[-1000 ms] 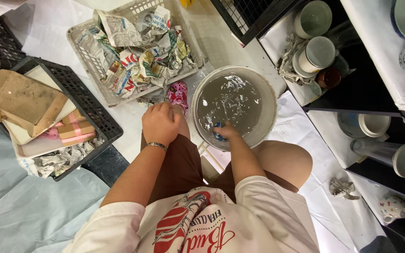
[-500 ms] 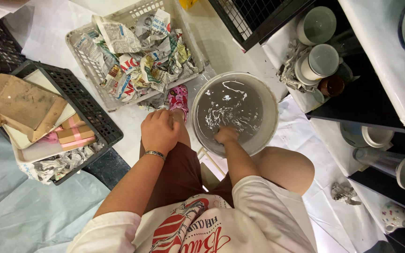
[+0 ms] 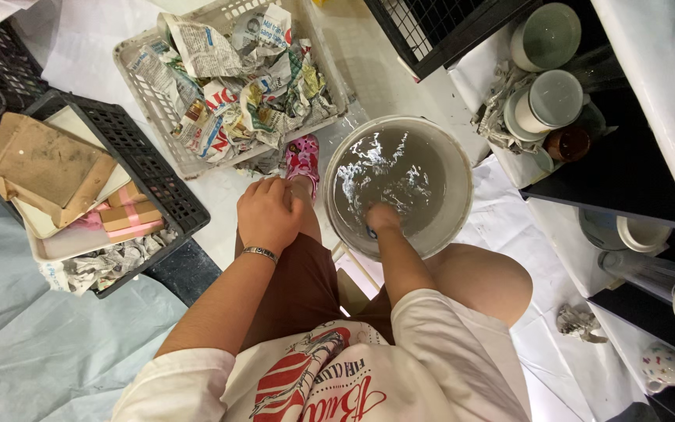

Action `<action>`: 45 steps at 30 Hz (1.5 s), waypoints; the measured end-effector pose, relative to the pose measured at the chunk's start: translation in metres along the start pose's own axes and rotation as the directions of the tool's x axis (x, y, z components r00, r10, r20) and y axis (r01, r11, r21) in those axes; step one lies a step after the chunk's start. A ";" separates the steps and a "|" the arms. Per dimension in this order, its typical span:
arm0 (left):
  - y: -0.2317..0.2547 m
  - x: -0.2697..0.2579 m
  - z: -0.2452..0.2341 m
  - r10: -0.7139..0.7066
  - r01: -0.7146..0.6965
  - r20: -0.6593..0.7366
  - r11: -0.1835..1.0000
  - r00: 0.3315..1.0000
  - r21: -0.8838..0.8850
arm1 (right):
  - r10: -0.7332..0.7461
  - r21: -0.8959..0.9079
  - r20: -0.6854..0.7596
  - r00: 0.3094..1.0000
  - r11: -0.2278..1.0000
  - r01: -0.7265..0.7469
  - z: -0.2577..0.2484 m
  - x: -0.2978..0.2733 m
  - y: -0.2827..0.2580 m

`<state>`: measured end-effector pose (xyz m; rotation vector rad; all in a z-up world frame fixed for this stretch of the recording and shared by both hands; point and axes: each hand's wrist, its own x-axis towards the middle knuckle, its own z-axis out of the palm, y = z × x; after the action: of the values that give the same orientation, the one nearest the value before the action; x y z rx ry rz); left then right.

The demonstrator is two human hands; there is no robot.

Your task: The person washes ceramic cups and a small plate in a bucket of water using a cloth, then dries each item with a towel and places them on a nearby shelf. The process is repeated for several items one at a time.

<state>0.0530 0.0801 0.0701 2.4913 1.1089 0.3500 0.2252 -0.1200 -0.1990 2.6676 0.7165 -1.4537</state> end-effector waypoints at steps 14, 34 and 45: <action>0.001 0.000 -0.001 0.004 -0.004 -0.025 1.000 1.000 -0.008 | 0.043 -0.112 -0.203 0.978 0.991 -0.066 -0.004 -0.008 0.007; 0.004 0.002 -0.001 0.000 0.000 -0.013 1.000 1.000 0.007 | -0.114 -0.108 -0.142 0.983 0.989 0.099 -0.002 -0.010 -0.001; 0.003 0.001 0.000 -0.014 0.014 0.003 1.000 1.000 0.020 | 0.143 -0.038 -0.128 0.981 0.988 -0.149 -0.012 -0.002 0.020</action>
<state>0.0559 0.0790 0.0717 2.4992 1.1333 0.3328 0.2420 -0.1356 -0.1949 2.7288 0.5405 -1.2287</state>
